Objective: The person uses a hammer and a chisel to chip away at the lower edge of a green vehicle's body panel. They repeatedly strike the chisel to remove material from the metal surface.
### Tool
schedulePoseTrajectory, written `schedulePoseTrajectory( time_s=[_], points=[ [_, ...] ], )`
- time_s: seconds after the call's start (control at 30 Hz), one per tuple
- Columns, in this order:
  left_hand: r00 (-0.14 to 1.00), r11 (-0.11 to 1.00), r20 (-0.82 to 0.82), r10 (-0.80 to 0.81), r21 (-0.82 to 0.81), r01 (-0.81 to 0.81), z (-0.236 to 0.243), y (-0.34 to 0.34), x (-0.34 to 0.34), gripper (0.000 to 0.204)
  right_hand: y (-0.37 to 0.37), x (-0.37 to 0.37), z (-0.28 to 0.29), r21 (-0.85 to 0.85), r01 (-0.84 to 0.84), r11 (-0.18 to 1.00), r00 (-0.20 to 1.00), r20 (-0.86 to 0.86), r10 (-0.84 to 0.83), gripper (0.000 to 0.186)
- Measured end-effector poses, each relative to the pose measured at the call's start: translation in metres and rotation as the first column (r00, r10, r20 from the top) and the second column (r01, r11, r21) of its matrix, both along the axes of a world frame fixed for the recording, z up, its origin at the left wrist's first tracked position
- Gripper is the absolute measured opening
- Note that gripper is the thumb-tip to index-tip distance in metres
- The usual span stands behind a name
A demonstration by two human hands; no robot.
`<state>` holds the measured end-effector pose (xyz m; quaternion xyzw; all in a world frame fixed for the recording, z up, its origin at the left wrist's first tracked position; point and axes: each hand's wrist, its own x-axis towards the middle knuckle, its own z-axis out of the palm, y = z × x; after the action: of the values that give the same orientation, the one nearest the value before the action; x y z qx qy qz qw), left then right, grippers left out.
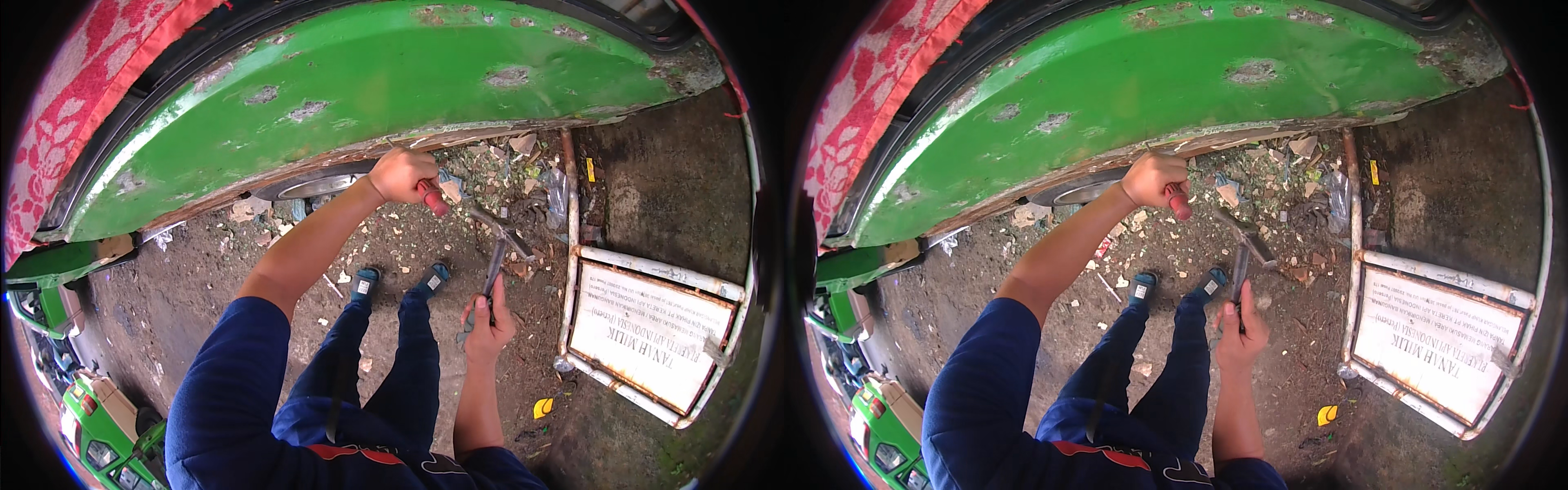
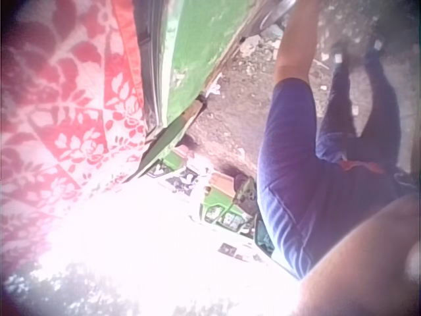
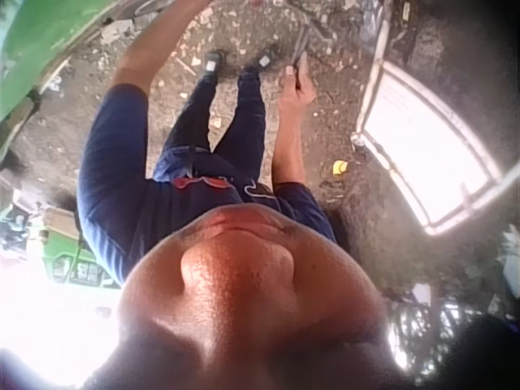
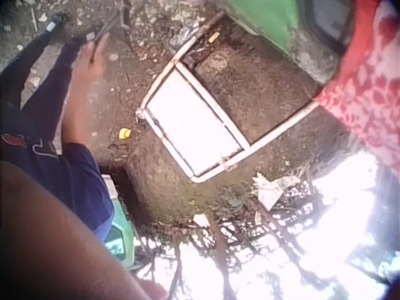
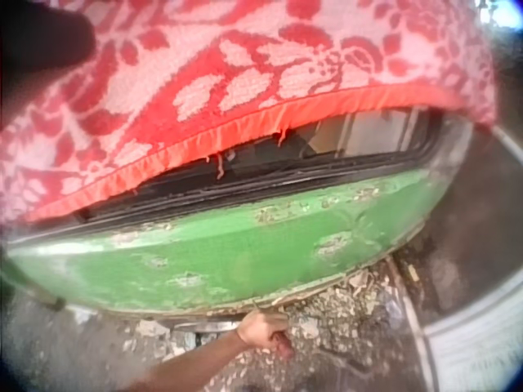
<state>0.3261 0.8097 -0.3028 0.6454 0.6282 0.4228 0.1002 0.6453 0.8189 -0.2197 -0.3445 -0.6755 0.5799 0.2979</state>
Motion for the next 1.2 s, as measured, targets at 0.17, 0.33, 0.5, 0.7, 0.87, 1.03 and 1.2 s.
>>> schedulePoseTrajectory(
  time_s=[0.17,0.33,0.5,0.7,0.87,1.03,1.2],
  points=[
    [0.998,0.999,-0.065,0.009,-0.032,-0.011,0.007,0.007,0.001,0.013,-0.001,0.001,0.0,-0.017,0.005,1.0,1.0,-0.007,-0.005,0.045],
    [0.99,0.993,-0.14,0.01,-0.115,-0.026,0.011,0.014,0.004,0.018,-0.001,0.004,0.0,-0.07,0.041,0.997,0.999,0.007,-0.04,0.044],
    [0.987,0.987,-0.151,-0.056,-0.161,0.032,0.016,0.022,0.003,0.02,0.004,0.006,0.0,-0.054,0.038,0.998,0.999,0.012,-0.038,0.044],
    [0.983,0.957,-0.162,-0.083,-0.288,0.034,0.016,0.028,0.008,0.016,0.008,0.005,0.003,-0.117,0.097,0.988,0.995,0.018,-0.095,0.042],
    [0.984,0.886,-0.167,-0.059,-0.463,-0.026,0.02,0.04,0.01,0.011,0.015,-0.002,0.004,-0.276,0.153,0.949,0.988,0.013,-0.155,0.045],
    [0.983,0.868,-0.178,-0.036,-0.493,-0.058,0.023,0.051,0.01,0.011,0.028,-0.01,0.005,-0.335,0.181,0.925,0.982,0.01,-0.188,0.048],
    [0.99,0.86,-0.143,-0.01,-0.507,-0.064,0.021,0.058,0.007,0.016,0.028,-0.032,-0.003,-0.441,0.254,0.861,0.939,-0.101,-0.329,0.049]
  ],
)
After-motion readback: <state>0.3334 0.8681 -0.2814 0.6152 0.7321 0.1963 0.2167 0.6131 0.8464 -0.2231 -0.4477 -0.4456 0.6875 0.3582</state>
